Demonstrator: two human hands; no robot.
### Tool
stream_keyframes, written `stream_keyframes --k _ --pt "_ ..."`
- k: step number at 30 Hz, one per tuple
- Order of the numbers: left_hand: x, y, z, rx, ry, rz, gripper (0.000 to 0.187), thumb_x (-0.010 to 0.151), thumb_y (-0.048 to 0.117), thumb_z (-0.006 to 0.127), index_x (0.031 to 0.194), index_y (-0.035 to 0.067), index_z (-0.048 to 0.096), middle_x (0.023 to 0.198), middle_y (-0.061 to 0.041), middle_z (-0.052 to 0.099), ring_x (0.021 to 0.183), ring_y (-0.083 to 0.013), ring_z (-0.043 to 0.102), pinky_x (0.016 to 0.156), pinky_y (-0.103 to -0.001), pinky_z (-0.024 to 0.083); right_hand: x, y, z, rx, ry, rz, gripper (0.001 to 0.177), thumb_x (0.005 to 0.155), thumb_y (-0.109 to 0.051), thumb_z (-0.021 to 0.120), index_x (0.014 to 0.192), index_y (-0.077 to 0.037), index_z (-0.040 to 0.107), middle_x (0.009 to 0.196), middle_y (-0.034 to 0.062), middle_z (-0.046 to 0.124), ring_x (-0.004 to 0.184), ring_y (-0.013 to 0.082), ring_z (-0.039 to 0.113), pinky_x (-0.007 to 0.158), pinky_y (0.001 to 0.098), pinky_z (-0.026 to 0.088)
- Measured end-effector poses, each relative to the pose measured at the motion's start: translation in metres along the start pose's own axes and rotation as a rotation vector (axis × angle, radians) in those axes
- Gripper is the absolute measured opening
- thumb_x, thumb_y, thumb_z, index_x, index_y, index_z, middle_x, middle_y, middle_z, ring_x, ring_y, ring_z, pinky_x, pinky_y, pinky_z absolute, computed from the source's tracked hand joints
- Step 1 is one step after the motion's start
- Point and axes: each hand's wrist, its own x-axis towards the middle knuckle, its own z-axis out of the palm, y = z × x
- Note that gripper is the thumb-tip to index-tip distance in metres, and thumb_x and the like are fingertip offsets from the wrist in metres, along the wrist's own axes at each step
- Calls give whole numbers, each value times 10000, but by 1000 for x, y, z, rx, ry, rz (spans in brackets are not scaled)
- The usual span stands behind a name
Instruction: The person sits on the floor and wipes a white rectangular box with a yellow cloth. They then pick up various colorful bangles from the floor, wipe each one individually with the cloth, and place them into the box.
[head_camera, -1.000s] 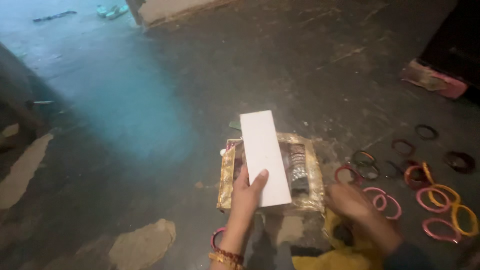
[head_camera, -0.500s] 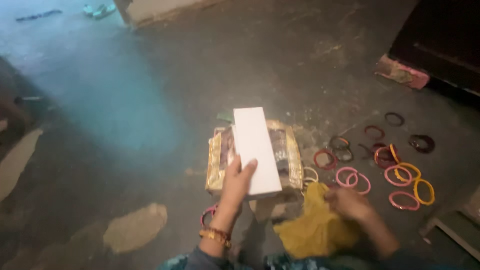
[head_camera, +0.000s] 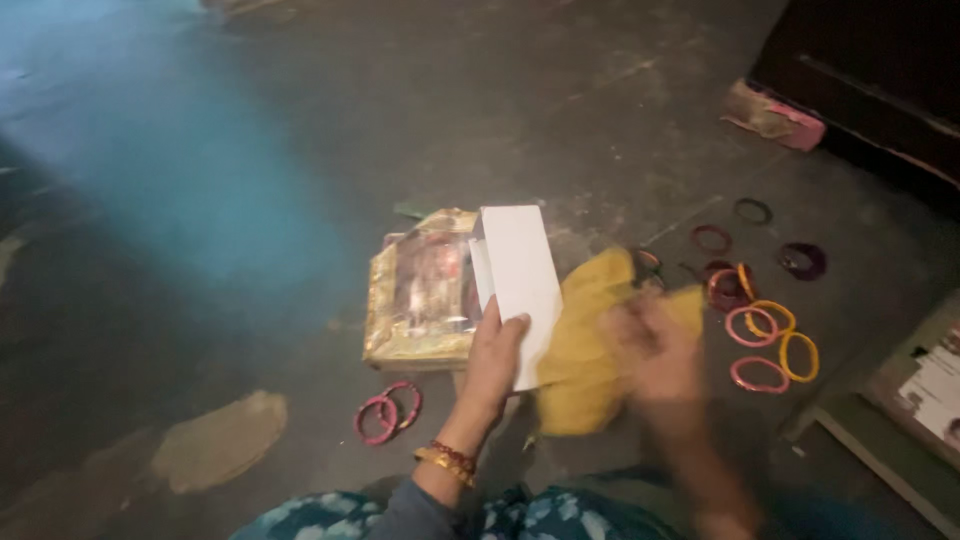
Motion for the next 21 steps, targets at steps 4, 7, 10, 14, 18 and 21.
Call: stream_keyframes --k 4,7,10,14,18,21 --pt "1 8 7 -622 -46 -356 575 1052 506 464 1279 -8 589 1084 -88 656 935 -188 635 815 -344 552 -36 -9 41 -587 -146 -510 340 869 -274 745 1098 -26 706 1273 196 615 1333 400 461 1123 502 362" --pt "-4 19 -5 -442 -26 -519 773 927 653 312 1229 17 632 1022 -101 717 887 -194 703 761 -322 593 -35 -12 42 -574 -171 -551 343 899 -240 713 1137 7 699 1378 271 554 1363 496 411 1105 537 354" --pt "-4 15 -2 3 -93 -384 780 992 649 263 1254 23 648 991 -113 703 852 -186 696 720 -324 594 -17 -10 41 -559 -46 -527 263 950 -226 675 1084 0 678 1344 246 554 1297 466 466 1068 533 396" --pt "-20 -17 40 633 -150 -129 566 1010 358 525 1461 18 478 1079 -199 681 941 -320 676 832 -411 546 36 -1 14 -474 199 -564 264 1005 -115 580 1204 48 635 1292 249 620 1249 423 564 1061 490 456" --pt "-46 -33 55 291 -321 -71 479 1064 376 494 1298 -33 572 1027 -147 674 925 -275 651 817 -400 538 51 8 -10 -356 215 -14 186 1002 -160 534 1073 -13 623 975 160 640 914 331 631 857 438 516" --pt "-21 -26 44 -111 -33 -227 528 1114 419 439 1213 -64 626 1003 -104 657 911 -224 617 795 -388 526 12 10 15 -444 162 -379 156 936 -122 618 1038 -9 651 1017 184 626 1008 357 590 893 469 467"
